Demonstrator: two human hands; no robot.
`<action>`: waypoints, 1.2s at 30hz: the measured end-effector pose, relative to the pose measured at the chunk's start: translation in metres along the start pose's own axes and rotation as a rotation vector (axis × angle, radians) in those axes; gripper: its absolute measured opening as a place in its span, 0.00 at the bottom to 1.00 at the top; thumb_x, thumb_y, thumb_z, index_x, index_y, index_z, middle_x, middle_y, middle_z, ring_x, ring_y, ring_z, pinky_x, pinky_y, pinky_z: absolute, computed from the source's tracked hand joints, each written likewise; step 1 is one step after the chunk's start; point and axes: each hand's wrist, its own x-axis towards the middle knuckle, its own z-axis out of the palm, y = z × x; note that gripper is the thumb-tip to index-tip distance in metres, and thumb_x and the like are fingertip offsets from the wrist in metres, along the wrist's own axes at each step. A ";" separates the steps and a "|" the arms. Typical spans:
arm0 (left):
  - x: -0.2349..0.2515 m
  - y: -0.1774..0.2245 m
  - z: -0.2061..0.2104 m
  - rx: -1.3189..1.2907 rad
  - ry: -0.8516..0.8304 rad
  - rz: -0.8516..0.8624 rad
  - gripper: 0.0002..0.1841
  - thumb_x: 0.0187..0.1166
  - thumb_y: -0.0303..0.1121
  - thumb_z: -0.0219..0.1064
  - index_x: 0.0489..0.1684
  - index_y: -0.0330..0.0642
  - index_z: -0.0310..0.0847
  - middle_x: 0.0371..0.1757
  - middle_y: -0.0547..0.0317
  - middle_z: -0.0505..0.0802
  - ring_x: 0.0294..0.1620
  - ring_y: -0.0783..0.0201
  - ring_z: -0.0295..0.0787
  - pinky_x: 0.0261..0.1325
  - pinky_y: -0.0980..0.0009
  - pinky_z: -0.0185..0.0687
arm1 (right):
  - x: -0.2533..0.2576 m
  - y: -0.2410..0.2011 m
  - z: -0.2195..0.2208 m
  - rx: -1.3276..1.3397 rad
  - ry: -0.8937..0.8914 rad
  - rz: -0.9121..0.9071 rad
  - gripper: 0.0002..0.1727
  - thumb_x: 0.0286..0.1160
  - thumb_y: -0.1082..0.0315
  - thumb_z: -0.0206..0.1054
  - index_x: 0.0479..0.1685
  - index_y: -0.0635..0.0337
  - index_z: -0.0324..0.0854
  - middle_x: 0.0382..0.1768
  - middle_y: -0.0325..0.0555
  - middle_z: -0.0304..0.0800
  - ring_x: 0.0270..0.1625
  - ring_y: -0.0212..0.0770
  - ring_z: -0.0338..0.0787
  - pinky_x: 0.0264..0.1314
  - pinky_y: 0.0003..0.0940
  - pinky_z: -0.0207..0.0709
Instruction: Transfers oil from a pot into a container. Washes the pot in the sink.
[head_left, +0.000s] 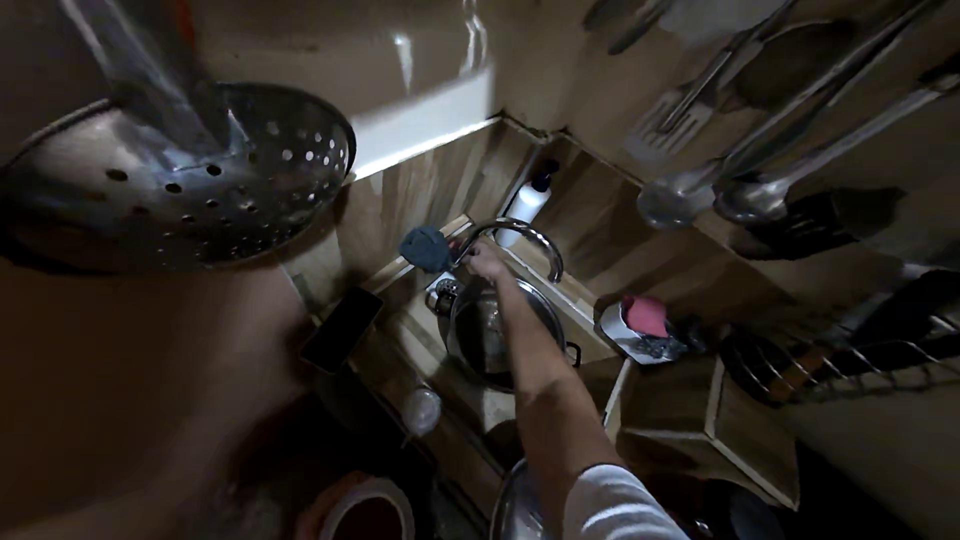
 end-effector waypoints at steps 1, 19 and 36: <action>0.000 -0.004 0.001 -0.002 0.006 0.052 0.54 0.40 0.35 0.91 0.72 0.15 0.63 0.68 0.36 0.85 0.72 0.62 0.81 0.76 0.68 0.77 | -0.010 0.003 -0.001 0.033 0.011 -0.045 0.23 0.82 0.77 0.63 0.77 0.66 0.73 0.72 0.60 0.81 0.73 0.49 0.82 0.77 0.48 0.74; -0.009 -0.007 0.015 -0.198 -0.068 0.175 0.49 0.46 0.32 0.92 0.75 0.37 0.68 0.71 0.60 0.86 0.74 0.72 0.80 0.80 0.70 0.76 | -0.128 0.054 -0.011 1.238 0.639 0.493 0.18 0.93 0.62 0.45 0.68 0.66 0.66 0.50 0.58 0.80 0.47 0.52 0.86 0.50 0.49 0.85; -0.021 -0.021 0.016 -0.206 -0.120 0.205 0.50 0.49 0.34 0.91 0.80 0.44 0.66 0.75 0.64 0.84 0.76 0.72 0.78 0.82 0.69 0.75 | -0.111 0.053 -0.007 1.187 0.400 0.347 0.25 0.95 0.57 0.38 0.75 0.65 0.64 0.67 0.58 0.79 0.64 0.50 0.85 0.62 0.47 0.81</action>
